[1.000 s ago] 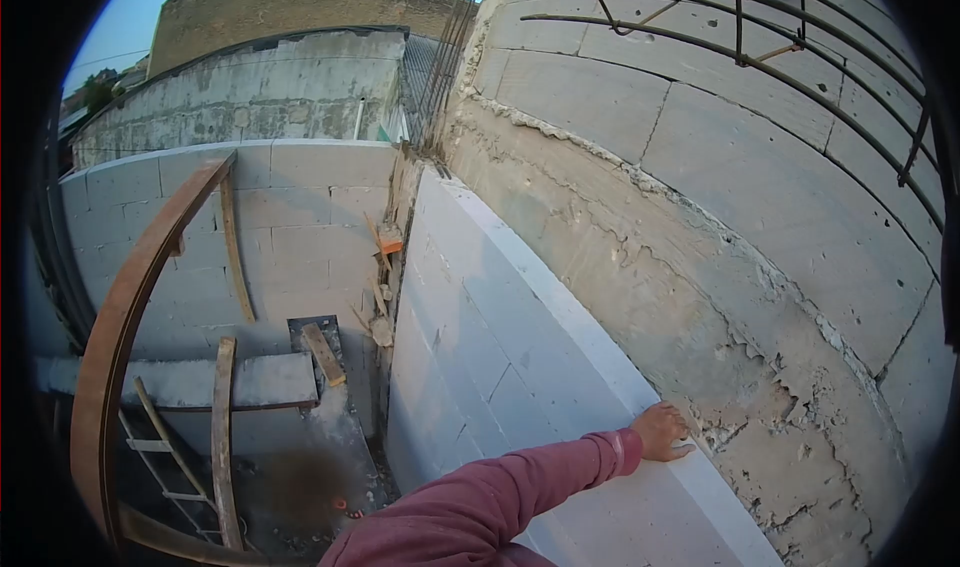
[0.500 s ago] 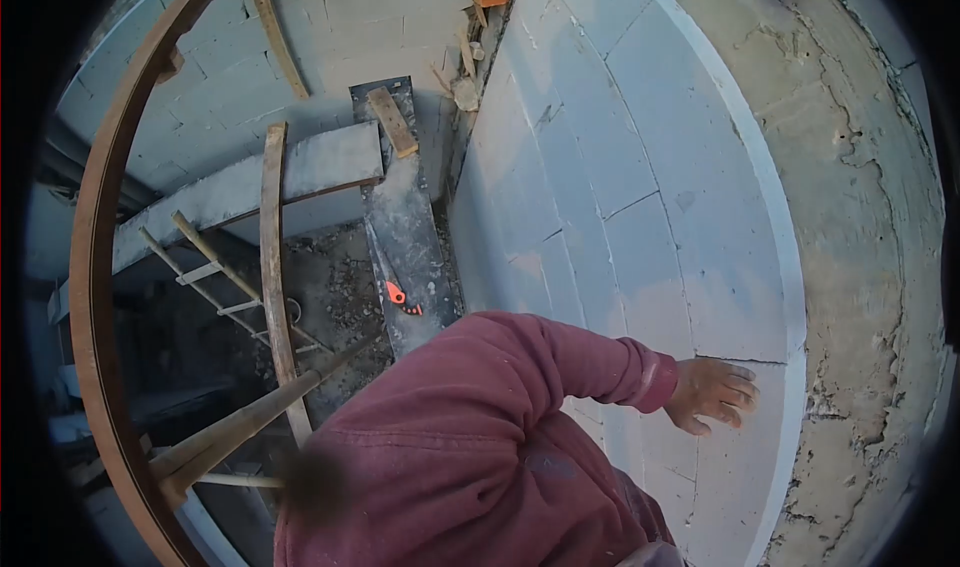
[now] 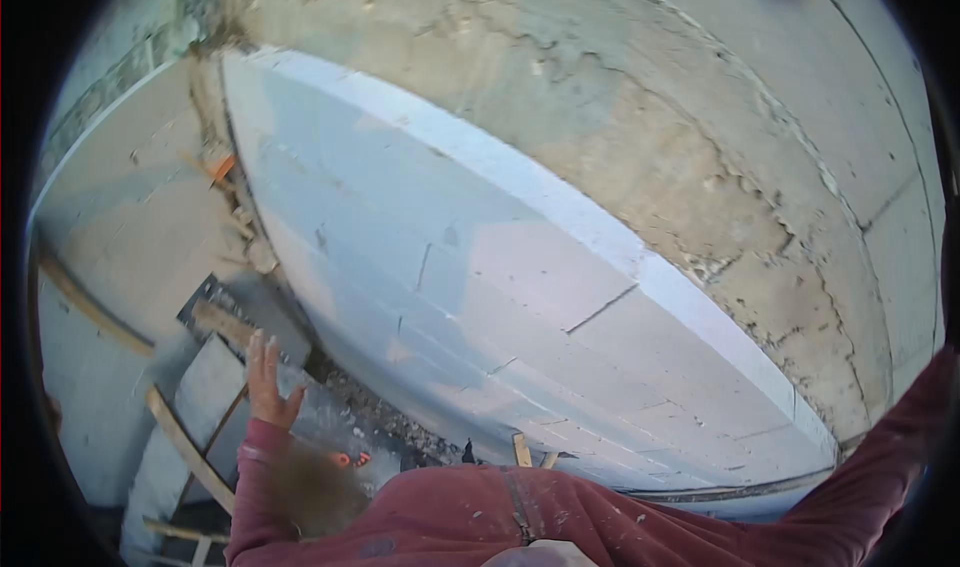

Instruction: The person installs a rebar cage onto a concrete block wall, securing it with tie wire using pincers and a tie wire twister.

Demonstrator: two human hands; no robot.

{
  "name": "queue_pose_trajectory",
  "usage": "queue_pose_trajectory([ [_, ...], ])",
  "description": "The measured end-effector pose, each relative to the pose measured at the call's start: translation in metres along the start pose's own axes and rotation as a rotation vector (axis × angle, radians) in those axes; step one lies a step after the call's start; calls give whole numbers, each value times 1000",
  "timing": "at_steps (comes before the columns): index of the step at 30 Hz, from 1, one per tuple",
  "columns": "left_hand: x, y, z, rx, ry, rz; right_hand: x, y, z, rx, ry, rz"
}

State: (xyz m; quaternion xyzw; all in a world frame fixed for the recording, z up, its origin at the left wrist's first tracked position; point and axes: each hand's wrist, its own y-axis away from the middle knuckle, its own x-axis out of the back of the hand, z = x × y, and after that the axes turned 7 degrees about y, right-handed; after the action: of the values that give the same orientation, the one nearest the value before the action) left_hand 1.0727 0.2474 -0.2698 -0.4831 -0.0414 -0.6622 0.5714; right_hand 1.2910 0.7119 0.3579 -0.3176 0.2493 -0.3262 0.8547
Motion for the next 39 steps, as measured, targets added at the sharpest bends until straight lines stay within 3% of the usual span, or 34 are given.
queue_pose_trajectory([
  [2, 59, -135, 93, -528, 1, 481, 37, 3, 17, -82, 1, 41],
  [3, 95, -180, 134, -697, -45, 670, 54, 3, 20, -119, -12, 75],
  [6, 131, -273, 248, -1036, -17, 939, 88, 19, 9, -216, -77, 128],
  [8, 125, -303, 303, -1126, -13, 916, 98, 32, -18, -320, -168, 57],
  [9, 117, -313, 322, -1150, -27, 881, 55, 34, -20, -177, -134, 648],
  [10, 109, -320, 337, -1167, -40, 841, 71, 52, -37, -272, -94, 409],
  [12, 96, -331, 356, -1183, -72, 770, 81, 71, -59, -287, -165, 359],
  [15, 82, -342, 376, -1212, -101, 702, 78, 93, -78, -352, -332, 26],
  [22, 59, -356, 385, -1248, -113, 602, 36, 126, -101, -385, -536, -237],
  [25, 42, -359, 411, -1349, -39, 699, 26, 144, -110, -401, -627, -53],
  [27, 30, -358, 433, -1452, 60, 887, 49, 173, -110, -429, -484, 174],
  [28, 24, -361, 435, -1468, 91, 874, 68, 189, -107, -435, -412, 286],
  [30, 13, -366, 434, -1487, 153, 868, 93, 256, -100, -611, -258, 277],
  [31, 8, -364, 434, -1473, 120, 892, 93, 290, -93, -751, -237, 384],
  [34, -2, -351, 438, -1460, 72, 932, 112, 368, -80, -1492, -229, 280],
  [36, -8, -342, 443, -1455, 106, 949, 107, 405, -59, -1869, -426, 510],
  [39, -13, -335, 439, -1432, 117, 923, 94, 426, -30, -1999, -851, 797],
])
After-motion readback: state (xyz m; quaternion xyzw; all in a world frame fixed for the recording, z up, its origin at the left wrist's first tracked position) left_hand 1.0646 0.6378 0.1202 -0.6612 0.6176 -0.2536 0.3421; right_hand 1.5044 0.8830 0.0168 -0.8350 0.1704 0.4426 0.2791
